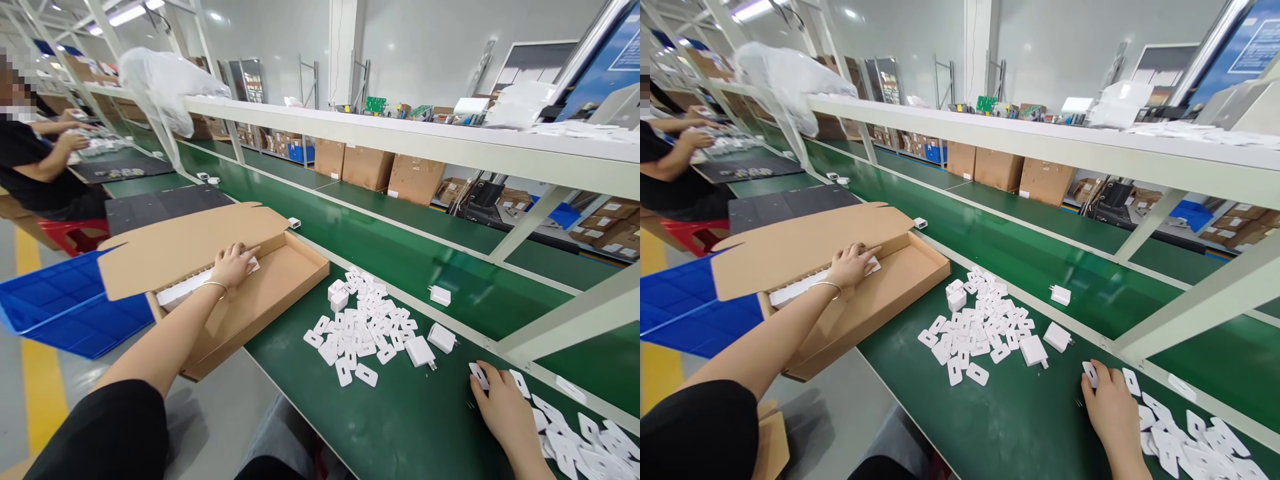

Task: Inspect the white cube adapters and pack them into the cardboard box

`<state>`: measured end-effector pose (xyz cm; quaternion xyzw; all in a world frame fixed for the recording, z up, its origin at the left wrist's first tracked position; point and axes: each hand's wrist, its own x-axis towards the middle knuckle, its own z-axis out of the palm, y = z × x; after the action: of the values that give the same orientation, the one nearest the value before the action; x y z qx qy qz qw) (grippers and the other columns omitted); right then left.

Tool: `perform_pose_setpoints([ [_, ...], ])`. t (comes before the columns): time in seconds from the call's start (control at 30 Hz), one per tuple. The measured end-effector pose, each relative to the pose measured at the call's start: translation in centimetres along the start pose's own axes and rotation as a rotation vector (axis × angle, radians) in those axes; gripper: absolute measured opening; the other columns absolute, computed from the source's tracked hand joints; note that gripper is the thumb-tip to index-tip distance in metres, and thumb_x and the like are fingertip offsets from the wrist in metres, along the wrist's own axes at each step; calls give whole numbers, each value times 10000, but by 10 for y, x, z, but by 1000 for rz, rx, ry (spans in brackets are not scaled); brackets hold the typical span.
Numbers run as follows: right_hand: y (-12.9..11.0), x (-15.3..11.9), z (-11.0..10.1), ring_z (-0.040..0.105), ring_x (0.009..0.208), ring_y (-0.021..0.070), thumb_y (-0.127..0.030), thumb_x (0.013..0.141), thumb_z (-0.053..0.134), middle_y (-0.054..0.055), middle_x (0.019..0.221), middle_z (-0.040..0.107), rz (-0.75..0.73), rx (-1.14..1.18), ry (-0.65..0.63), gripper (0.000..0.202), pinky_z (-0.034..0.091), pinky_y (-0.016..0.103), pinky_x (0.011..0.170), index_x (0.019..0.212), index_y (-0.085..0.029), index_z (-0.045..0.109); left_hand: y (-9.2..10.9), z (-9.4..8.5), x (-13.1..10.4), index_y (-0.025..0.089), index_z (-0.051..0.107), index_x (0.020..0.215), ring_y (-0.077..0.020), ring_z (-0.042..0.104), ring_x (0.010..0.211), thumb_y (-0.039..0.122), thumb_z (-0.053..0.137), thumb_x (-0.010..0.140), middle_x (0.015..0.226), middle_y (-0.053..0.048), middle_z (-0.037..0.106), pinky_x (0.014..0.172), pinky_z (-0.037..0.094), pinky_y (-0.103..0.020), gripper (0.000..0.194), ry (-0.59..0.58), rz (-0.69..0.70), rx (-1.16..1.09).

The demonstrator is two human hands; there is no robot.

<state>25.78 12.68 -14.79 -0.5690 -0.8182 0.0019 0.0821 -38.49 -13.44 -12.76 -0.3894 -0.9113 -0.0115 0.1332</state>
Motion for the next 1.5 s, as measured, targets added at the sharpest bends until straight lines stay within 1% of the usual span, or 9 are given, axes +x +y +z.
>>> perform_pose_setpoints([
  [0.4, -1, 1, -1, 689, 1006, 336, -447, 1002, 262, 174, 1132, 641, -1, -25, -13, 591, 559, 422, 708, 1360, -139, 617, 6, -12, -6, 261, 632, 1381, -392, 387, 1414, 348, 463, 1007, 1433, -204, 522, 1115, 325, -577, 419, -9, 22, -61],
  [0.53, -5, -1, -2, 689, 1018, 334, -412, 1023, 279, 170, 1146, 644, 14, -61, -21, 555, 550, 421, 740, 1390, -139, 593, 23, -25, -5, 198, 607, 1385, -452, 418, 1378, 379, 517, 974, 1456, -224, 511, 1101, 316, -643, 458, 50, -26, -96],
  [0.7, -12, -5, -8, 691, 1027, 330, -467, 1043, 331, 157, 1143, 664, 29, -72, -22, 526, 536, 419, 796, 1385, -155, 582, 97, -71, -13, 90, 586, 1353, -427, 475, 1328, 313, 430, 995, 1396, -275, 502, 1071, 398, -575, 450, 272, 8, -222],
  [0.8, -14, -7, -12, 699, 979, 312, -540, 1024, 389, 137, 1107, 679, 38, -16, -47, 556, 530, 400, 785, 1393, -161, 561, 171, -106, -39, 142, 633, 1252, -369, 582, 1188, 266, 471, 972, 1279, -202, 596, 1003, 467, -513, 347, 356, 354, -406],
  [0.93, -17, -9, -16, 699, 912, 298, -602, 1000, 417, 134, 1101, 680, 36, 46, -45, 604, 523, 383, 735, 1379, -148, 538, 281, -123, -91, 189, 623, 1249, -291, 697, 1026, 297, 473, 1021, 1108, -131, 722, 939, 496, -422, 294, -49, 736, -472],
  [1.03, -19, -9, -16, 689, 929, 306, -551, 985, 469, 160, 1117, 675, 62, 25, -3, 516, 515, 385, 734, 1260, -126, 569, 355, -114, -125, 152, 649, 1218, -317, 740, 808, 489, 522, 1022, 818, -127, 750, 781, 507, -419, 410, -171, 749, -450],
  [1.13, -21, -9, -17, 679, 955, 309, -466, 980, 504, 160, 1078, 672, 93, 16, 14, 392, 504, 382, 758, 1159, -126, 581, 405, -103, -143, 87, 618, 1299, -356, 753, 767, 602, 489, 1013, 793, -186, 757, 701, 484, -420, 604, -249, 699, -429],
  [1.3, -20, -11, -19, 662, 985, 303, -361, 977, 513, 145, 1062, 659, 109, 21, 12, 237, 480, 370, 787, 1047, -153, 604, 430, -102, -150, 49, 604, 1322, -399, 750, 837, 588, 528, 991, 878, -262, 748, 729, 467, -451, 637, -313, 649, -391],
  [1.5, -20, -13, -18, 658, 955, 276, -304, 936, 569, 117, 1000, 665, 101, 47, 42, 151, 476, 347, 776, 966, -163, 614, 400, -102, -163, 81, 582, 1380, -398, 714, 927, 413, 618, 923, 1152, -267, 666, 749, 506, -472, 566, -294, 736, -410],
])
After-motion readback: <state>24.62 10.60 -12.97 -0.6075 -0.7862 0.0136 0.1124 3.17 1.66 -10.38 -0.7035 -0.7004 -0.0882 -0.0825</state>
